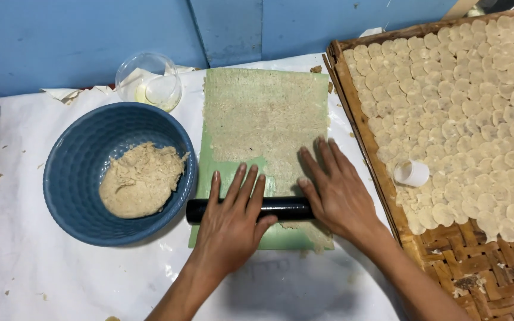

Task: Using a cylindrical roller to flatten small pieces of dough into thin discs on a mat for snack production.

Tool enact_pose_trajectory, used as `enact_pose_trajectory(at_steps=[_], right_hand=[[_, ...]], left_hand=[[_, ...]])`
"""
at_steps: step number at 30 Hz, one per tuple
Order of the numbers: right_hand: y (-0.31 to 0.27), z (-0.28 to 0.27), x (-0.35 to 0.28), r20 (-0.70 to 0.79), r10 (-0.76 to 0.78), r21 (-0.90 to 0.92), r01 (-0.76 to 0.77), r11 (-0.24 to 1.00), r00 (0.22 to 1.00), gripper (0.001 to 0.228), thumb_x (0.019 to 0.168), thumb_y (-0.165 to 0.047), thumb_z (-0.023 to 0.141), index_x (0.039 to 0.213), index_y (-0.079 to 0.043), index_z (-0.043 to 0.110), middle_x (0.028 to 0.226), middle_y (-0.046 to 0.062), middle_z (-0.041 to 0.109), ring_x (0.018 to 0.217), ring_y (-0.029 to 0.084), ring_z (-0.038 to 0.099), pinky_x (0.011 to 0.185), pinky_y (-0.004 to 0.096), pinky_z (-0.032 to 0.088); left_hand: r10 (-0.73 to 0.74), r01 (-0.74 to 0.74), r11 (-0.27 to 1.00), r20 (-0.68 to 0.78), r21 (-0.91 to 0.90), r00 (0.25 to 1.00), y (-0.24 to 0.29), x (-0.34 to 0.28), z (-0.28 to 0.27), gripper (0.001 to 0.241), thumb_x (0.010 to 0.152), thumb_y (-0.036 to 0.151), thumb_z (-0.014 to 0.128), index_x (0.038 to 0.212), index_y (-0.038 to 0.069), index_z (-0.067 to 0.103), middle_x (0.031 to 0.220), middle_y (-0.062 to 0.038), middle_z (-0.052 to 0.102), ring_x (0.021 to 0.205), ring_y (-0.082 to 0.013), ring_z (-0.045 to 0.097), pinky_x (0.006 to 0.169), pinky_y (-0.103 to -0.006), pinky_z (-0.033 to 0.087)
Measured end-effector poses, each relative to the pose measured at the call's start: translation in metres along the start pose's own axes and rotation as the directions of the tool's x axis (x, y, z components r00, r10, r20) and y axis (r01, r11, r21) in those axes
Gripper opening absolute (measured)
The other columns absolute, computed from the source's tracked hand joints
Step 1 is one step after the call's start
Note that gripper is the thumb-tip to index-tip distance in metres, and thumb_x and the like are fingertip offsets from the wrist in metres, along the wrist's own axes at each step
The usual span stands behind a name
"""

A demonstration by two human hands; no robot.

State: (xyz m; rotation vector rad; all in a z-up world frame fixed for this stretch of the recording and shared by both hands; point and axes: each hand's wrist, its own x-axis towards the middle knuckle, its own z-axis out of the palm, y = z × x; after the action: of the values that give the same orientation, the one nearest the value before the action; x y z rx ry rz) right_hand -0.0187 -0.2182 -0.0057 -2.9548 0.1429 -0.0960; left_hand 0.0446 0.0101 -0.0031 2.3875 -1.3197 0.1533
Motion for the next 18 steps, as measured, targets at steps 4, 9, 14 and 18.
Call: enact_pose_trajectory(at_steps=[4, 9, 14, 18], right_hand=[[0.005, -0.009, 0.021, -0.041, 0.042, 0.092, -0.038, 0.995, 0.998, 0.071, 0.105, -0.057, 0.019, 0.157, -0.012, 0.036, 0.164, 0.022, 0.027, 0.152, 0.043, 0.018, 0.122, 0.055, 0.016], [-0.018, -0.034, 0.006, 0.091, 0.112, 0.080, -0.120, 0.990, 0.990, 0.060, 0.108, -0.044, 0.030, 0.157, -0.012, 0.043, 0.158, 0.029, 0.038, 0.152, 0.045, 0.026, 0.121, 0.053, 0.024], [-0.008, -0.015, 0.003, 0.008, 0.074, 0.008, -0.074, 0.997, 0.997, 0.063, 0.106, -0.050, 0.033, 0.158, -0.015, 0.042, 0.158, 0.026, 0.040, 0.151, 0.043, 0.028, 0.121, 0.050, 0.025], [0.017, 0.001, 0.045, -0.364, 0.041, -0.101, -0.084, 0.991, 0.930, 0.053, 0.108, -0.042, 0.047, 0.146, -0.007, 0.060, 0.145, 0.026, 0.057, 0.142, 0.041, 0.047, 0.115, 0.047, 0.039]], left_hand=[[-0.073, 0.065, 0.994, 0.093, 0.093, 0.993, -0.014, 0.028, 0.009, 0.076, 0.106, 0.057, 0.027, 0.148, -0.004, 0.043, 0.160, -0.023, 0.036, 0.155, -0.0351, 0.019, 0.123, -0.0619, -0.001], [-0.044, 0.044, 0.999, 0.001, 0.024, 0.999, -0.004, 0.019, 0.004, 0.071, 0.107, 0.051, 0.039, 0.145, -0.008, 0.049, 0.150, -0.031, 0.049, 0.147, -0.0416, 0.040, 0.120, -0.0648, 0.012], [-0.010, 0.018, 0.997, -0.100, 0.079, 0.995, -0.008, 0.014, 0.014, 0.070, 0.104, 0.051, 0.046, 0.148, -0.004, 0.047, 0.151, -0.029, 0.048, 0.147, -0.0402, 0.040, 0.119, -0.0659, 0.017], [-0.181, 0.175, 0.983, 0.111, 0.058, 0.977, -0.027, 0.065, 0.005, 0.073, 0.106, 0.054, 0.035, 0.153, -0.002, 0.042, 0.162, -0.031, 0.030, 0.155, -0.0419, 0.022, 0.122, -0.0625, 0.010]])
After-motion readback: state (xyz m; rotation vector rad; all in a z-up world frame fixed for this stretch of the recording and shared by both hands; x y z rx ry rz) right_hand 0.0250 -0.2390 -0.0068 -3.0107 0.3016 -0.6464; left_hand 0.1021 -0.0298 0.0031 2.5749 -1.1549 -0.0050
